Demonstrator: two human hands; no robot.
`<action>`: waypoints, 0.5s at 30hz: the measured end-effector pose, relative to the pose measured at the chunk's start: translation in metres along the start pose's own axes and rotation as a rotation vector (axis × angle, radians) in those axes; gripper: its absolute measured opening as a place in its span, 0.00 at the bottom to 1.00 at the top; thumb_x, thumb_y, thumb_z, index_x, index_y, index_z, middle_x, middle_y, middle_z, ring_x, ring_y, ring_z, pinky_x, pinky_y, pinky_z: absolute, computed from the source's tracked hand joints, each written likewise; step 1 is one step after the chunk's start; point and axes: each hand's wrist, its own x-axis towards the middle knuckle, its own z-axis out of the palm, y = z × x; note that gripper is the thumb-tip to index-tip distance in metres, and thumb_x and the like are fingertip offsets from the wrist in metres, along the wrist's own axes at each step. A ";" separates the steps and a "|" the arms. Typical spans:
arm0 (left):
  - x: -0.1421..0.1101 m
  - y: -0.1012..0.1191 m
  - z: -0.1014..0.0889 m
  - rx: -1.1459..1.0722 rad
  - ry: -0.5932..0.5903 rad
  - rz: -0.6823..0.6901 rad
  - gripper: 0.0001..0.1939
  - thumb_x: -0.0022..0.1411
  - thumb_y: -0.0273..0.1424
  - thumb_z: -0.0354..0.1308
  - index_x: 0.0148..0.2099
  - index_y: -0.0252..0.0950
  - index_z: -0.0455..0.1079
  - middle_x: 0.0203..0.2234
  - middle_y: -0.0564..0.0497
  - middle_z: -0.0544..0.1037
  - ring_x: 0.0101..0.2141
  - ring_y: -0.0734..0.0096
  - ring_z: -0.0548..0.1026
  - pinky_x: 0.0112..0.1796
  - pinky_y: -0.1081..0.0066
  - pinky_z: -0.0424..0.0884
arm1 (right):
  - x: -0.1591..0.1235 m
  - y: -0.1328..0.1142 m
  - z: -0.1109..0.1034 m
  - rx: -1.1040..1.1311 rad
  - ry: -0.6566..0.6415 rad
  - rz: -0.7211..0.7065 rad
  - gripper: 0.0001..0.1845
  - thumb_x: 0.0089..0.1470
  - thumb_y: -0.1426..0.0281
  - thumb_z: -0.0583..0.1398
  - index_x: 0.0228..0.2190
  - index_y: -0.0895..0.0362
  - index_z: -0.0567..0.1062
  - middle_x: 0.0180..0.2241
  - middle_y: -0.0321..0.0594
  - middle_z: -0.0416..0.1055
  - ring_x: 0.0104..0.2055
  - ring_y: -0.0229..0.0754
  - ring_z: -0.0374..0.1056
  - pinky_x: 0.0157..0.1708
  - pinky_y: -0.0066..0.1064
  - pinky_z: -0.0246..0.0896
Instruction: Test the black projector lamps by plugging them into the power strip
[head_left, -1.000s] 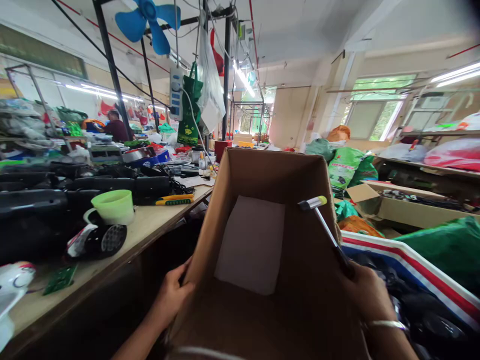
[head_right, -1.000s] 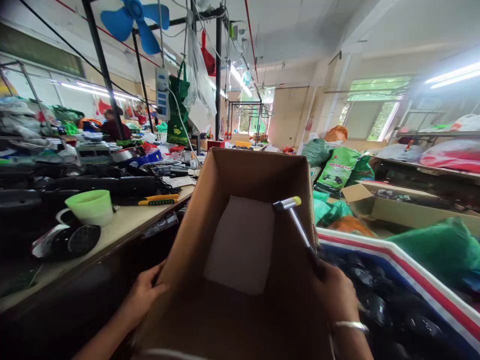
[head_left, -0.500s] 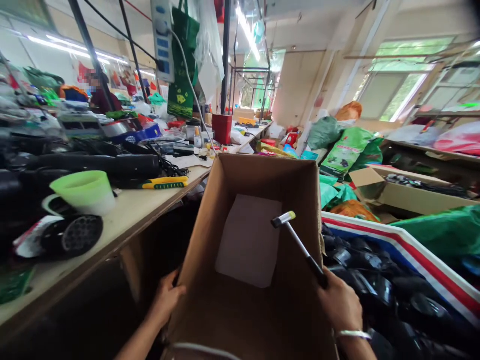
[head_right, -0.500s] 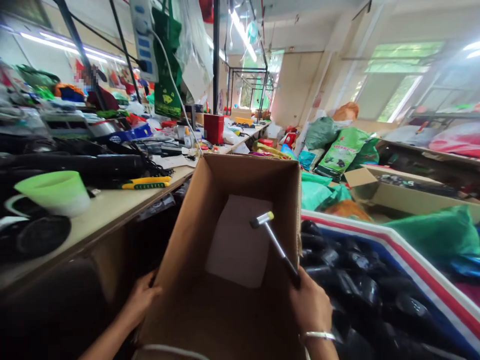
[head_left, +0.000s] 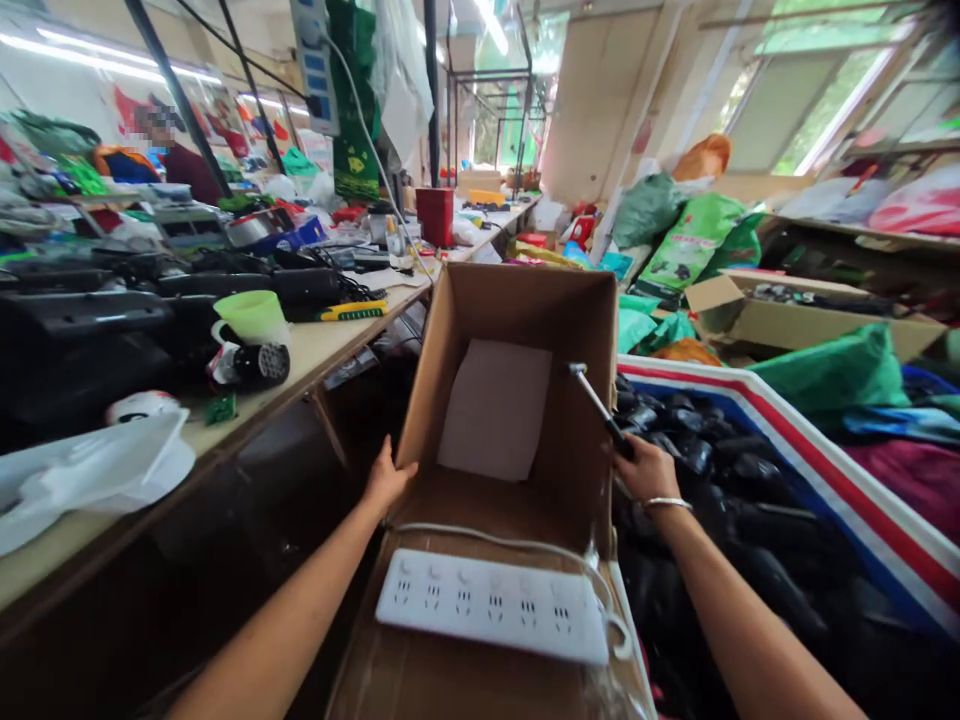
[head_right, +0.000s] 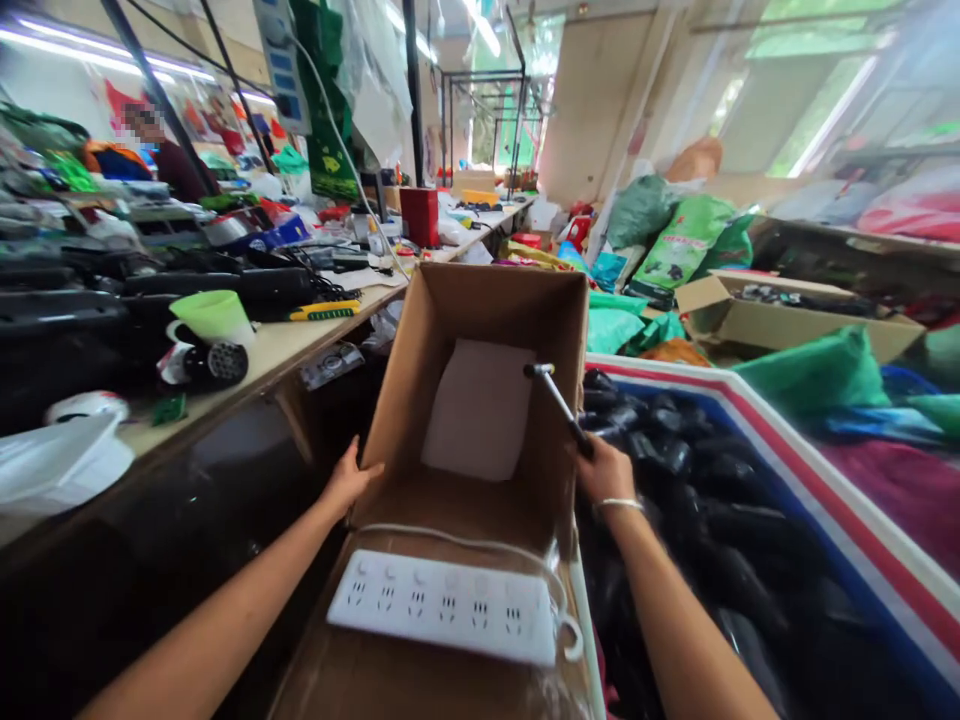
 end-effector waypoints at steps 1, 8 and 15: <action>-0.011 -0.004 -0.004 0.044 -0.009 0.007 0.40 0.53 0.28 0.61 0.63 0.26 0.45 0.56 0.31 0.63 0.55 0.55 0.65 0.54 0.57 0.61 | -0.011 0.008 -0.009 0.050 0.035 0.010 0.24 0.51 0.56 0.55 0.40 0.62 0.75 0.29 0.45 0.74 0.31 0.46 0.69 0.30 0.29 0.59; -0.129 -0.023 -0.025 0.276 -0.125 0.220 0.42 0.52 0.35 0.60 0.62 0.19 0.47 0.61 0.25 0.50 0.62 0.48 0.47 0.59 0.53 0.46 | -0.162 0.086 -0.067 0.222 0.196 0.231 0.28 0.46 0.46 0.54 0.31 0.59 0.75 0.22 0.41 0.73 0.24 0.45 0.68 0.26 0.32 0.62; -0.225 -0.040 -0.017 0.509 -0.391 0.808 0.35 0.58 0.39 0.54 0.64 0.45 0.43 0.65 0.43 0.41 0.62 0.47 0.43 0.53 0.43 0.58 | -0.329 0.118 -0.042 0.272 0.026 0.432 0.25 0.48 0.51 0.54 0.36 0.59 0.75 0.35 0.46 0.77 0.39 0.55 0.72 0.38 0.42 0.68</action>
